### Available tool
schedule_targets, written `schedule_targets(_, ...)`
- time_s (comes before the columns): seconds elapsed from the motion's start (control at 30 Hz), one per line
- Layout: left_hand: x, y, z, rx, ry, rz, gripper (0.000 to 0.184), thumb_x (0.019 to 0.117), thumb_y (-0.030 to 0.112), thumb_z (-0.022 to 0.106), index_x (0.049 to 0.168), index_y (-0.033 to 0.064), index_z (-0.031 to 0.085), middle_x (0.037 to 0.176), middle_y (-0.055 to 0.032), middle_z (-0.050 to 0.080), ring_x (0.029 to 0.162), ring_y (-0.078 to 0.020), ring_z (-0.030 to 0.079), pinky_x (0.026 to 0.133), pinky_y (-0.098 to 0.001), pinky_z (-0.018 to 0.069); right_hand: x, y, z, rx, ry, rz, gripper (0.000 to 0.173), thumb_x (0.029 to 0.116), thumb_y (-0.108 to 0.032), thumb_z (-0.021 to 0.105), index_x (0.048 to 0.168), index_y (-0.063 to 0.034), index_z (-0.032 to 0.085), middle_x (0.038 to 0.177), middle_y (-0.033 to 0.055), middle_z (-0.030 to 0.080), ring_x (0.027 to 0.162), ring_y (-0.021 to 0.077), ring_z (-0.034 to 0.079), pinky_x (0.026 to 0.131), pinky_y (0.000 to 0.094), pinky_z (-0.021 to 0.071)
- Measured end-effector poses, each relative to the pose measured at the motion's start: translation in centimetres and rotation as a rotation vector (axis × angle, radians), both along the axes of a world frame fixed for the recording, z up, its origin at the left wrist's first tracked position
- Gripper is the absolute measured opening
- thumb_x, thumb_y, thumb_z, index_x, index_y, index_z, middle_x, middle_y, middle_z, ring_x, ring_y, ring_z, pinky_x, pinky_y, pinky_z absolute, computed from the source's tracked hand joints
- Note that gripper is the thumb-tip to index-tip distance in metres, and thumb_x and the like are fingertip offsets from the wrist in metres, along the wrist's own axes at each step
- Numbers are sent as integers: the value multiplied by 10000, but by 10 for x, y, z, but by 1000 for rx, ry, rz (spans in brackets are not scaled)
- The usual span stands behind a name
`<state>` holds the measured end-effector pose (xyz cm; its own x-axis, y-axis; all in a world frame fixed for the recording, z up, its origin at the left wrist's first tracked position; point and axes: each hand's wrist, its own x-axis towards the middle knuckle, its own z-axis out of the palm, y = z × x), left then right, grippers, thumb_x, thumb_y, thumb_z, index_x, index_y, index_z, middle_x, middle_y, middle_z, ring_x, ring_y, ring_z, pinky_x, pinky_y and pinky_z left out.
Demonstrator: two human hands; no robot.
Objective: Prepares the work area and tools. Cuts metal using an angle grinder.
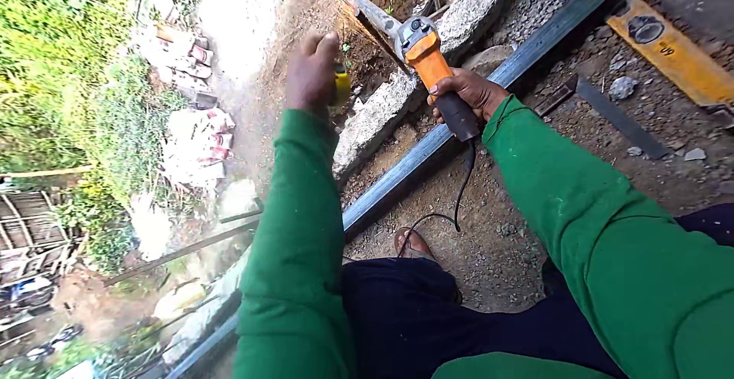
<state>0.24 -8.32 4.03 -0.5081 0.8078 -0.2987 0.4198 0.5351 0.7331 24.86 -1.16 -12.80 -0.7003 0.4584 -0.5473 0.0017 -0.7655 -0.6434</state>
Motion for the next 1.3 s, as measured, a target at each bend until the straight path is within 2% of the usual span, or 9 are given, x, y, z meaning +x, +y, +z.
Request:
schedule_targets(0.13,8,28,-5,113,72,-105,447,1049,277,499,1467,130,555,1162,-91,674,847,-161,658,730,-380,565,-1,0,-1,26,7,1,472,913,-183,640,1345,-104,469,883,142,696,637,267,701,551,416,616)
schedule_targets(0.17,9,34,-9,118,86,-126,473,1047,280,500,1495,132,528,1263,-104,659,934,-173,669,801,-405,569,-1,-1,0,23,2,-2,477,913,-185,642,1349,-103,466,886,142,695,639,269,701,554,419,618)
schedule_targets(0.27,11,46,-18,86,152,-166,512,1060,368,498,1518,138,506,1363,-111,642,1091,-198,683,936,-462,562,-2,-3,0,26,4,-3,496,898,-194,647,1349,-103,461,883,146,693,640,277,702,556,430,619)
schedule_targets(0.3,11,48,-17,60,175,-180,493,1070,385,485,1495,141,535,1348,-103,656,1109,-196,682,962,-471,551,-2,-4,-1,30,11,-1,510,896,-193,646,1360,-105,453,888,149,693,642,278,704,555,430,619)
schedule_targets(0.4,16,51,-12,35,243,-232,416,1085,428,456,1331,166,664,1102,-63,725,932,-175,702,865,-473,567,-2,-5,3,35,8,-9,516,901,-158,642,1372,-98,442,879,158,692,625,281,694,551,434,615)
schedule_targets(0.5,21,55,-13,16,309,-279,438,1077,500,433,1205,177,700,999,-67,720,895,-209,696,840,-522,541,-1,-5,5,44,-2,-3,510,919,-144,625,1385,-93,425,867,161,675,617,277,680,549,429,608)
schedule_targets(0.7,24,57,-17,-61,372,-254,418,1073,481,443,1160,143,673,1015,-125,713,960,-304,701,851,-607,526,-3,-5,-2,31,33,10,550,887,-140,648,1379,-89,408,862,166,669,610,276,678,544,427,609)
schedule_targets(0.93,24,58,-17,-82,387,-255,375,1087,420,408,1164,159,668,1041,-108,708,1000,-295,690,852,-603,520,-2,-6,-4,70,15,28,535,875,-176,650,1348,-76,421,886,173,685,629,280,694,553,419,615)
schedule_targets(1.3,23,58,-18,-116,389,-250,376,1085,456,388,1132,203,663,1018,-66,708,979,-264,696,822,-586,531,-5,-7,-8,69,41,8,519,866,-187,654,1317,-61,428,867,184,686,611,290,693,547,435,617)
